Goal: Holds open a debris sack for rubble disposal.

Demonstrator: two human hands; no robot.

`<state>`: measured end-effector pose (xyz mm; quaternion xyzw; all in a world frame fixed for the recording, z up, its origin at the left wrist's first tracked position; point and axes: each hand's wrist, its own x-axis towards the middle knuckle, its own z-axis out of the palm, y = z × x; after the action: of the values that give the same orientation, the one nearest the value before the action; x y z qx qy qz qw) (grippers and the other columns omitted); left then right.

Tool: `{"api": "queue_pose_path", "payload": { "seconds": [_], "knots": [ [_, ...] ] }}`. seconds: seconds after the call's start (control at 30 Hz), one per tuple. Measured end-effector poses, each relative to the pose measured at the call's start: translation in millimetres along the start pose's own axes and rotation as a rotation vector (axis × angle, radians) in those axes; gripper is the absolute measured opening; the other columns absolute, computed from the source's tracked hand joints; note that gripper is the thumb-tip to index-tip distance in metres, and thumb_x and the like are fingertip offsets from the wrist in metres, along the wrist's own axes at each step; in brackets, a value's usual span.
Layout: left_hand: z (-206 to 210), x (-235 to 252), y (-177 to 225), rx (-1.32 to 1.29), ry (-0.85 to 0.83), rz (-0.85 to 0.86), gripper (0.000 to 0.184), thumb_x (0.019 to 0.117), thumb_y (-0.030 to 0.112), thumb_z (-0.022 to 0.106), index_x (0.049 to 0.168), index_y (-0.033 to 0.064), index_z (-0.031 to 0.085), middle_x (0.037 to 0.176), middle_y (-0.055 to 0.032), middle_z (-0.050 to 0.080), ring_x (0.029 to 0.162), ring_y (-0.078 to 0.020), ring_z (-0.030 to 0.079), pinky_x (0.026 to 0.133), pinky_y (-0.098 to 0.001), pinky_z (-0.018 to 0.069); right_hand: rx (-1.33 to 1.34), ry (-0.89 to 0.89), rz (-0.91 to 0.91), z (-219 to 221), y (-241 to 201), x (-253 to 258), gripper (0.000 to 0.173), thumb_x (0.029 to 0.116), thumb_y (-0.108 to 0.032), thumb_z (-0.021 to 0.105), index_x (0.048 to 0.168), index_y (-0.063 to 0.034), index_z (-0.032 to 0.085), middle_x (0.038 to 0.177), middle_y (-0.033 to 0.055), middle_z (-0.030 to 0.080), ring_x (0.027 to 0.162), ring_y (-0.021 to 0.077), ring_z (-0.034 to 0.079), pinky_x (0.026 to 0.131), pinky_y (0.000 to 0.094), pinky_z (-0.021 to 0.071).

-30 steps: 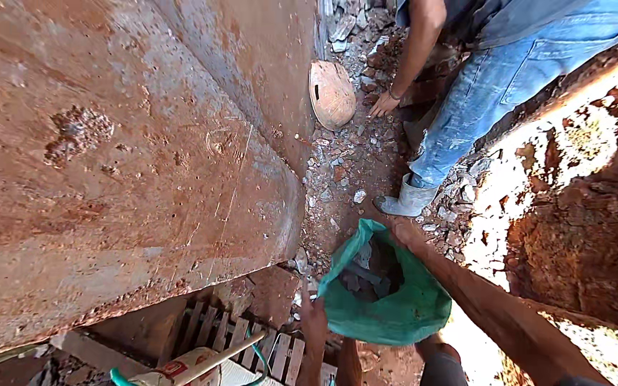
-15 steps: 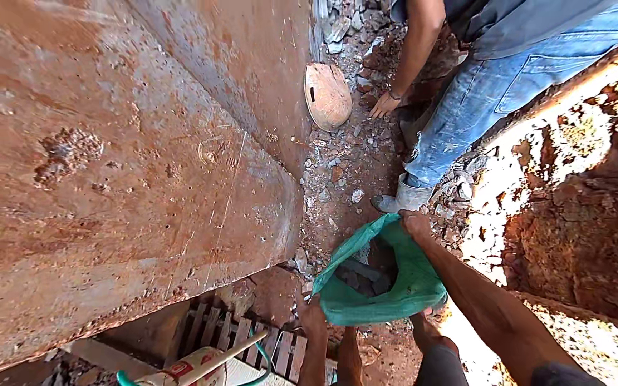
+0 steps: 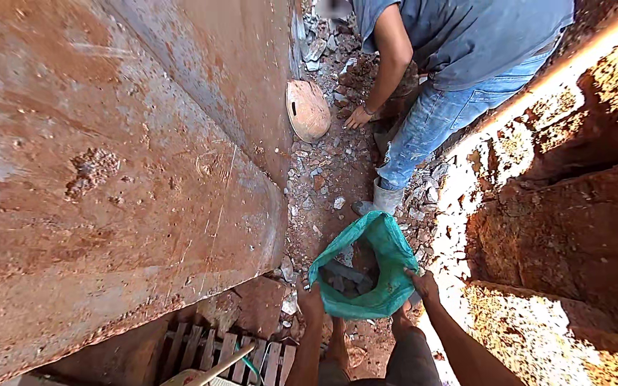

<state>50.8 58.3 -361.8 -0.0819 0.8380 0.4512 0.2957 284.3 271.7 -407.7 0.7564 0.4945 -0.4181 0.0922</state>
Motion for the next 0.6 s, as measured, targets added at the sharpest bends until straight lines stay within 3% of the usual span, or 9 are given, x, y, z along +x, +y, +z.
{"api": "queue_pose_path", "payload": {
  "seconds": [0.17,0.27,0.37,0.6],
  "knots": [
    [-4,6,6,0.205,0.037,-0.018,0.063,0.0988,0.022,0.069,0.153,0.0018,0.042,0.123,-0.0309,0.065,0.112,-0.0461,0.064,0.096,-0.0623,0.0496,-0.087,-0.052,-0.050,17,-16,-16,0.035,0.1029,-0.015,0.056,0.132,0.0030,0.063,0.135,0.0307,0.060,0.131,0.0441,0.056,0.109,0.0603,0.0437],
    [-9,7,11,0.298,0.012,-0.049,0.059,0.1008,0.023,0.065,0.152,0.0014,0.044,0.125,-0.0307,0.065,0.116,-0.0467,0.063,0.098,-0.0625,0.0487,-0.152,-0.066,-0.105,10,-15,-30,0.032,0.1045,-0.016,0.052,0.128,-0.0025,0.068,0.134,0.0272,0.063,0.130,0.0428,0.058,0.107,0.0609,0.0449],
    [-11,12,14,0.337,-0.001,-0.056,0.060,0.0996,0.023,0.066,0.151,0.0008,0.044,0.124,-0.0309,0.065,0.117,-0.0471,0.063,0.099,-0.0626,0.0484,-0.120,-0.009,-0.060,7,14,-23,0.034,0.1058,-0.017,0.049,0.130,-0.0015,0.067,0.135,0.0282,0.062,0.131,0.0438,0.056,0.108,0.0614,0.0442],
    [-11,12,18,0.300,0.015,-0.054,0.059,0.1002,0.020,0.065,0.151,-0.0007,0.044,0.128,-0.0304,0.063,0.120,-0.0453,0.062,0.101,-0.0606,0.0477,-0.023,-0.050,-0.110,-2,34,-5,0.027,0.1000,-0.014,0.062,0.122,-0.0004,0.071,0.126,0.0275,0.067,0.124,0.0434,0.061,0.106,0.0627,0.0446]
  ]
}}
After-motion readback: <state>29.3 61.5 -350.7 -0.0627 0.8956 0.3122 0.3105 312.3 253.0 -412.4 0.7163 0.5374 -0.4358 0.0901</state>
